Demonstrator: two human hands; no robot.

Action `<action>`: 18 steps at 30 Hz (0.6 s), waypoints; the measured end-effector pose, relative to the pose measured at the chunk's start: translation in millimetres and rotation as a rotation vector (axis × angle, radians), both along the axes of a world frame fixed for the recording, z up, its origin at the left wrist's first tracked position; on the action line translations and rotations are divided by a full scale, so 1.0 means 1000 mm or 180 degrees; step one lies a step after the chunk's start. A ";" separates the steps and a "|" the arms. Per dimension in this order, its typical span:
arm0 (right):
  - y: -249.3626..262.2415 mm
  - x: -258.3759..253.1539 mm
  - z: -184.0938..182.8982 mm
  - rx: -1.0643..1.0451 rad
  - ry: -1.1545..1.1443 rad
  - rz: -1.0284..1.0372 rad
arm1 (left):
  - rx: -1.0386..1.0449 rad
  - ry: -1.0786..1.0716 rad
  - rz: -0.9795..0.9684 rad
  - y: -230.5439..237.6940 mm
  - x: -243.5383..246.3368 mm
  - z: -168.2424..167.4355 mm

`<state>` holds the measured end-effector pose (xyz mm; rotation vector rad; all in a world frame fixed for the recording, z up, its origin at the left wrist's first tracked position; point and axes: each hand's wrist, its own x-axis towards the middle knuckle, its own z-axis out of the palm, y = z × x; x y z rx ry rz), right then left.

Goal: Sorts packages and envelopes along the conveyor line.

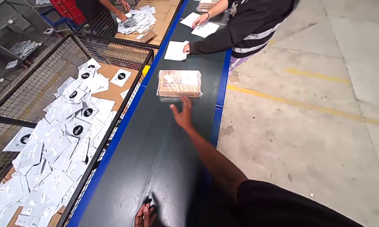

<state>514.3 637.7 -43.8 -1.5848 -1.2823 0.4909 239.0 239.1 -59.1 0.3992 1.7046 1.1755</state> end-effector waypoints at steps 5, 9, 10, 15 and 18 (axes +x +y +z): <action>0.014 0.120 -0.027 -0.1253 0.0406 -0.0877 | -0.0129 0.0011 -0.0024 -0.002 -0.006 -0.011; -0.005 0.049 -0.030 -0.1334 0.0329 -0.0417 | 0.0084 0.0086 -0.0197 0.035 -0.005 0.003; -0.016 0.030 -0.027 -0.1230 0.0442 -0.0389 | 0.0188 0.0093 -0.0248 0.049 -0.002 0.008; -0.088 -0.074 -0.022 -0.1096 0.1013 0.0195 | 0.0576 -0.0247 -0.0456 0.122 0.029 0.021; -0.110 -0.103 -0.008 -0.1364 0.0829 0.0580 | 0.0425 0.0141 -0.0357 0.167 0.035 0.022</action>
